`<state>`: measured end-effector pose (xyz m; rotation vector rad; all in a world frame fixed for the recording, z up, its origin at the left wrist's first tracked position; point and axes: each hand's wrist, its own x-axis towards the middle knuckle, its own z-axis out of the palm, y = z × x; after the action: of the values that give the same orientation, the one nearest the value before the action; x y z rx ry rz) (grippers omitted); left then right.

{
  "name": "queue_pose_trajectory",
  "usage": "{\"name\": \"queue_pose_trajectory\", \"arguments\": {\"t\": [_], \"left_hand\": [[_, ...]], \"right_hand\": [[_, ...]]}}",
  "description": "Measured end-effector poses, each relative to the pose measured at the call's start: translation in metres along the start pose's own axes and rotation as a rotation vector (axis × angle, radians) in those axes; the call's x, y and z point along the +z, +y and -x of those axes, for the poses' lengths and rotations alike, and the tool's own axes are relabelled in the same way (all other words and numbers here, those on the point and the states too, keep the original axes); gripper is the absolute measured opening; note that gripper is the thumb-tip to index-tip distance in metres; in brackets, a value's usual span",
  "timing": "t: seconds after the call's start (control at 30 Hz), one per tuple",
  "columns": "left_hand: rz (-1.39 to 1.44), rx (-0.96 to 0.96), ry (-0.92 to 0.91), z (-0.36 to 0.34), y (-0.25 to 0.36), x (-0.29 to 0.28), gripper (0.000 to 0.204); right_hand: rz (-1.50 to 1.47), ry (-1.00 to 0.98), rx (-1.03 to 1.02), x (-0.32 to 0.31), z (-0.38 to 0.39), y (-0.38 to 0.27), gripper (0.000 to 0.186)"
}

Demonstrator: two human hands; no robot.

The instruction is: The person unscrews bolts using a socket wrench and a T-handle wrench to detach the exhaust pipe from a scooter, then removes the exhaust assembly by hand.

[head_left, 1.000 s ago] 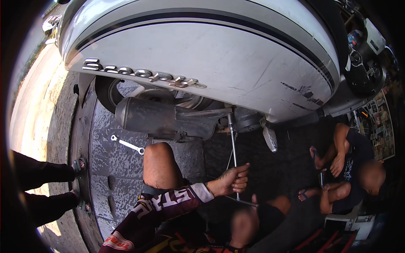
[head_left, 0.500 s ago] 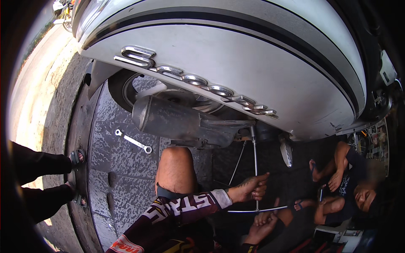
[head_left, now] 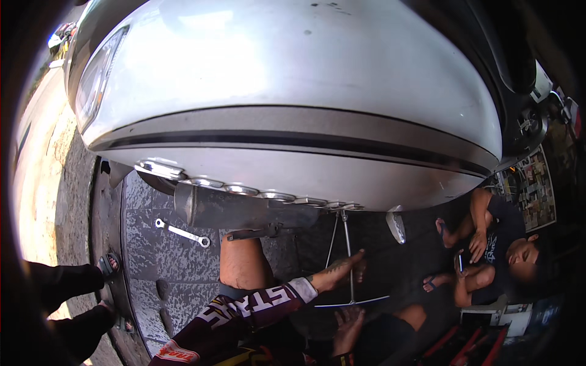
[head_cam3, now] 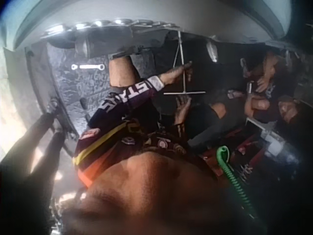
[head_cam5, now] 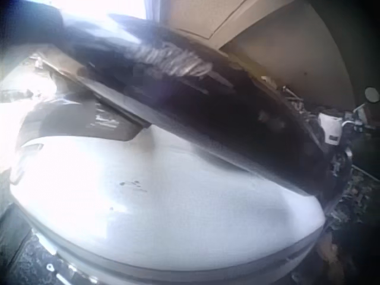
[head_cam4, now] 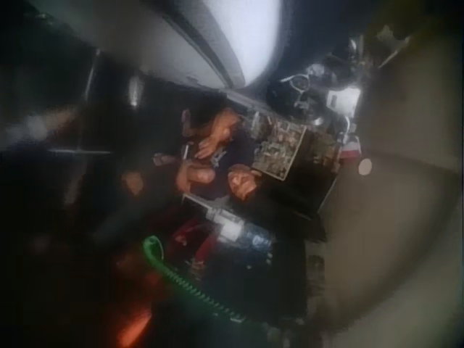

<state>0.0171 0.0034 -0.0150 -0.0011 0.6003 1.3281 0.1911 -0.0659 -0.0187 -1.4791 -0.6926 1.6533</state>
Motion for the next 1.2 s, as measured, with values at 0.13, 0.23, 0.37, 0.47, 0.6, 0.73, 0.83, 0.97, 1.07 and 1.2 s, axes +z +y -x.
{"name": "queue_pose_trajectory", "arguments": {"t": [0.13, 0.23, 0.37, 0.47, 0.6, 0.73, 0.83, 0.97, 1.07, 1.2], "left_hand": [[-0.046, -0.059, 0.003, 0.004, 0.007, -0.001, 0.048], [0.129, -0.109, -0.108, 0.001, 0.001, 0.003, 0.049], [0.216, -0.186, -0.145, 0.008, -0.014, 0.012, 0.048], [0.309, -0.167, -0.142, 0.011, -0.009, 0.019, 0.047], [0.346, -0.147, -0.222, 0.003, -0.016, 0.004, 0.047], [0.455, -0.175, -0.435, 0.005, -0.003, 0.024, 0.049], [0.466, -0.192, -0.498, 0.004, -0.004, 0.013, 0.050], [0.445, -0.204, -0.436, 0.005, -0.005, 0.008, 0.051], [0.364, -0.210, -0.374, 0.012, -0.002, 0.013, 0.051], [0.371, -0.191, -0.305, -0.003, -0.003, 0.013, 0.050]], "right_hand": [[0.259, -0.112, -0.215, 0.034, 0.013, -0.016, 0.033], [0.449, -0.002, -0.455, 0.042, 0.022, -0.022, 0.036], [0.650, 0.039, -0.667, 0.034, 0.024, -0.019, 0.031], [0.785, 0.028, -0.713, 0.047, 0.046, -0.030, 0.027], [0.940, -0.312, -0.611, 0.004, 0.041, 0.003, 0.029], [0.645, -0.209, -0.206, -0.014, 0.012, 0.050, 0.028], [-0.063, 0.104, 0.033, 0.023, 0.006, -0.031, 0.031], [0.127, 0.102, -0.376, 0.052, 0.018, -0.084, 0.035], [0.381, 0.101, -0.470, 0.057, 0.052, -0.090, 0.036], [0.788, -0.385, -0.357, 0.047, 0.088, -0.057, 0.035]]}}
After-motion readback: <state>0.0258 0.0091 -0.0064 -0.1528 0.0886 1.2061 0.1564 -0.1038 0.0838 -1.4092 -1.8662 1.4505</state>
